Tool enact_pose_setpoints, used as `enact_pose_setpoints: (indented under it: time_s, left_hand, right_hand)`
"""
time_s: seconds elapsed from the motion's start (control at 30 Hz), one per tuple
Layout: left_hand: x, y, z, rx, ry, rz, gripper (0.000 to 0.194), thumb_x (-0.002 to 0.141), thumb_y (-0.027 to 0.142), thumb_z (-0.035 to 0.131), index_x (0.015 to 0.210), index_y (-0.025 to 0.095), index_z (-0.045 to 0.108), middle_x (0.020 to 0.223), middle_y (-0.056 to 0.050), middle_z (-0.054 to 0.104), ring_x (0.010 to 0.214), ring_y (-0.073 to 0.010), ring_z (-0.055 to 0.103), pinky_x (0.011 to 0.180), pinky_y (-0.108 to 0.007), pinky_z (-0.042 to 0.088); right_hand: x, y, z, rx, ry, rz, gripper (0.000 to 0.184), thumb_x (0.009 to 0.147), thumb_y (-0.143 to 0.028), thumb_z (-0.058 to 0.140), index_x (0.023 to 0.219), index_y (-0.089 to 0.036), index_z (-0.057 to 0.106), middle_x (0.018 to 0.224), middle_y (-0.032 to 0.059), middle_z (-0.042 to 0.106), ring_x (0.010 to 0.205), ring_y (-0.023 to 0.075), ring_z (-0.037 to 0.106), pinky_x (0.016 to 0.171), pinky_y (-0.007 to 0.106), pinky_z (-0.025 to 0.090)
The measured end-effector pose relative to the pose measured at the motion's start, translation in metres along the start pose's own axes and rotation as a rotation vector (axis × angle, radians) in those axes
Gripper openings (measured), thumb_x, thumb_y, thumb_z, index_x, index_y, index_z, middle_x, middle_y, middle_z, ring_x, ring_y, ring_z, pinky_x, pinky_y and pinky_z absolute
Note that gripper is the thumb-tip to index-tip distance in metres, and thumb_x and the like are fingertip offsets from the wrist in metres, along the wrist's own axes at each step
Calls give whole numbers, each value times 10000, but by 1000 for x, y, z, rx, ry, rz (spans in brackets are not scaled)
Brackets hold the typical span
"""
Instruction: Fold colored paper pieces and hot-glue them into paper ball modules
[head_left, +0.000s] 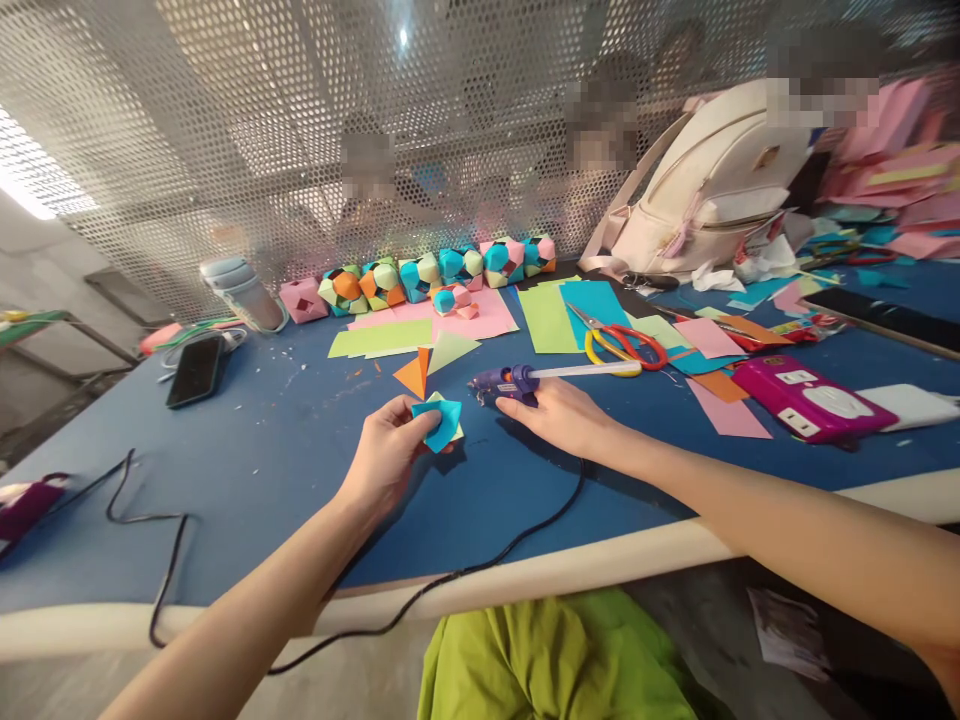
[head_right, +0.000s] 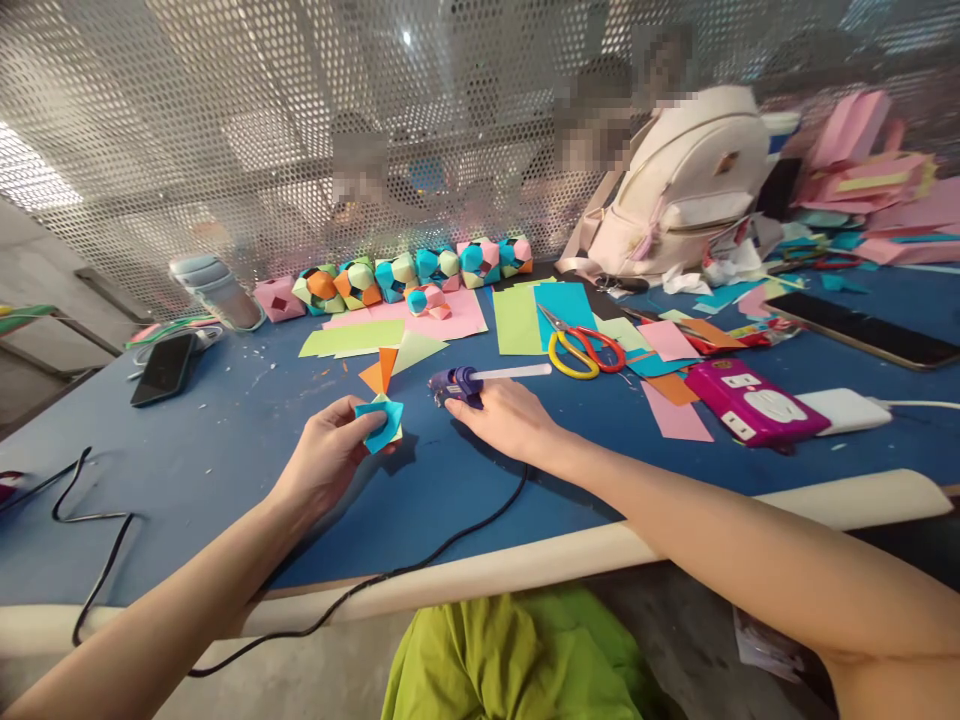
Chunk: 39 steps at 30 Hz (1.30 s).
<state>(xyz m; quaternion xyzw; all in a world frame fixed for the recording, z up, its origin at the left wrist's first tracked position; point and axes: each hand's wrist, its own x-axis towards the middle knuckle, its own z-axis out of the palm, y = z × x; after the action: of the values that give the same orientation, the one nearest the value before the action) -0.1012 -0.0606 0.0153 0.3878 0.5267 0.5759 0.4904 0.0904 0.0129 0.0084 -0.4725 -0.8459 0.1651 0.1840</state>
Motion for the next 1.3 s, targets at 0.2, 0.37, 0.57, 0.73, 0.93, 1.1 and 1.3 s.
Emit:
enact_pose_setpoints:
  time_s: [0.2,0.37,0.57,0.73,0.93,1.1,1.3]
  left_hand:
    - [-3,0,0,7,-23,14,259,627,279,749,625,153,523,567,12,614,521,-132,590,554,-268,470]
    - [-5,-4,2,46,-50,72,225,659,288,735,643,150,558,574,21,605,525,-115,567,536,-244,451]
    - [-11,-10,8,82,-86,134,189,685,268,729,675,149,583,610,38,592,546,-78,516,531,-200,430]
    - [-14,-12,11,154,-80,178,175,697,274,719,683,151,595,624,34,593,574,-76,502,546,-190,422]
    - [-19,-8,16,280,-95,199,175,700,286,704,669,147,603,626,23,587,596,-85,488,556,-198,415]
    - [-19,-9,15,211,-128,141,164,707,278,703,745,153,603,653,39,559,566,-66,453,527,-186,380]
    - [-17,-15,10,155,-146,113,186,763,329,663,746,161,585,615,29,557,550,-87,500,525,-209,410]
  right_hand:
    - [-20,-3,-34,-226,-86,51,428,862,-568,441,768,-198,633,713,61,678,690,233,631,568,288,368]
    - [-45,-18,-52,150,-244,-128,399,859,-478,474,576,-198,489,535,-18,526,507,117,488,480,240,317]
    - [-38,-36,-11,576,0,-162,195,800,-367,559,830,-199,465,635,-32,526,562,111,512,533,235,400]
    - [-30,-34,2,686,72,-147,196,783,-330,578,824,-205,432,664,-41,494,553,99,492,526,235,414]
    - [-28,-35,5,711,116,-233,101,800,-233,529,718,-190,491,640,-31,506,550,84,458,520,213,394]
    - [-27,-35,8,663,165,-243,130,787,-204,536,670,-189,480,583,-41,484,515,78,428,485,208,357]
    - [-29,-35,7,707,119,-220,99,789,-214,556,709,-190,503,596,-41,492,520,79,435,482,200,374]
